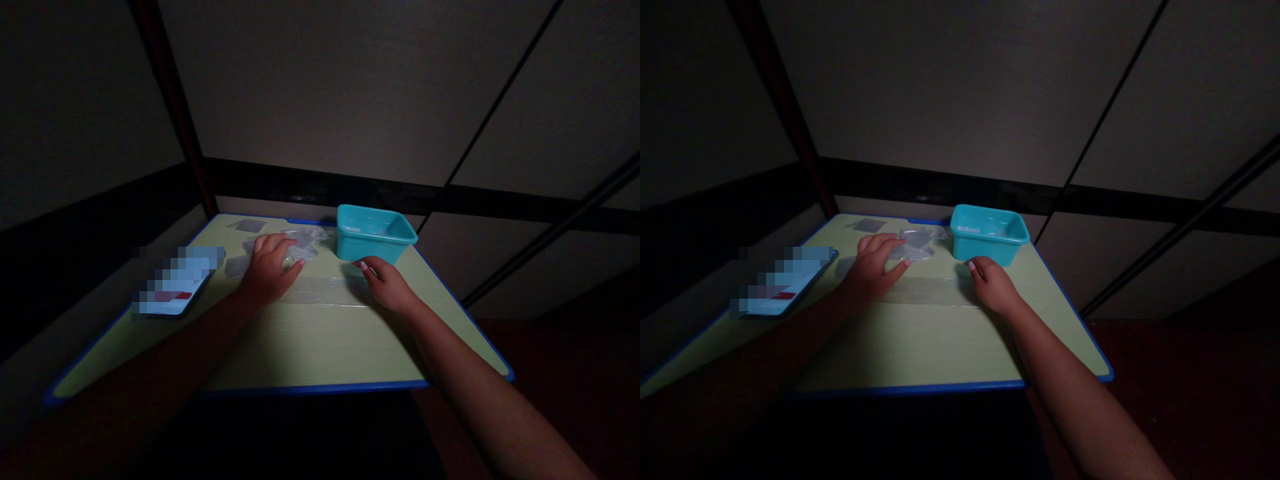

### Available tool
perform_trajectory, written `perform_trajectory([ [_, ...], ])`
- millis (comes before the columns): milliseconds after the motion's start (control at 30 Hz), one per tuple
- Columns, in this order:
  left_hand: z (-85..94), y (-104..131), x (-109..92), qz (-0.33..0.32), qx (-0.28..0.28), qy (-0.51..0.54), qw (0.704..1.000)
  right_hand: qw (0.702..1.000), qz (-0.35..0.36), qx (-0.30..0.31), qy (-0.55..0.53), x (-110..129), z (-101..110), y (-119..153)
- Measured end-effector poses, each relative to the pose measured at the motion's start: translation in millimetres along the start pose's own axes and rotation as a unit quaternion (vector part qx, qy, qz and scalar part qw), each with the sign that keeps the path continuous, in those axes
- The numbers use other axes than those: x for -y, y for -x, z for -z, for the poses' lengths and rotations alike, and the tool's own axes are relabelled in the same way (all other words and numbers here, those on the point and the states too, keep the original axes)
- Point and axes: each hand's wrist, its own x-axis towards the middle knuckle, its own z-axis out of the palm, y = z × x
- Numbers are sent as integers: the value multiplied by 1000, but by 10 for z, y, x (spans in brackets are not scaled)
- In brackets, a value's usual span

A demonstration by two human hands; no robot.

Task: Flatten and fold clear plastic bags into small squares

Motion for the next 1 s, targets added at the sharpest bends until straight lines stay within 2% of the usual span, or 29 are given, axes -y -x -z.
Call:
perform_trajectory([
  [67,18,-36,-17,40,-19,94,995,1000,-7,-4,-1,4,5,-5],
  [100,27,-55,-30,81,-32,167,982,1000,-8,-4,-3,7,6,-6],
  [133,39,-74,-43,133,-42,255,957,1000,-11,-4,-3,10,8,-8],
  [167,54,-92,-54,191,-47,353,915,1000,-13,-4,-3,13,10,-9],
  [233,99,-124,-63,297,-33,535,790,1000,-19,-1,3,16,13,-13],
  [300,159,-144,-54,354,-3,658,665,1000,-24,3,10,15,14,-17],
  [333,189,-147,-45,362,9,697,619,1000,-27,4,13,13,14,-18],
  [367,216,-147,-36,360,15,725,586,999,-29,5,17,10,12,-20],
  [433,256,-138,-25,342,25,760,552,999,-35,8,23,5,11,-21],
  [533,277,-120,-30,324,37,772,546,999,-35,17,34,10,19,-18],
  [633,270,-116,-39,322,41,755,570,998,-31,22,40,28,35,-11],
  [700,259,-120,-35,327,42,722,609,998,-33,24,39,35,40,-7],
  [767,247,-123,-32,323,50,666,670,998,-33,26,36,37,38,-4],
  [833,238,-121,-39,297,86,606,733,999,-27,26,35,38,34,0],
  [867,235,-119,-49,276,115,586,753,999,-25,25,35,40,33,2],
  [933,232,-111,-78,235,177,578,761,998,-26,30,38,50,35,6],
  [1000,232,-104,-109,212,216,596,744,998,-27,39,39,63,41,10],
])
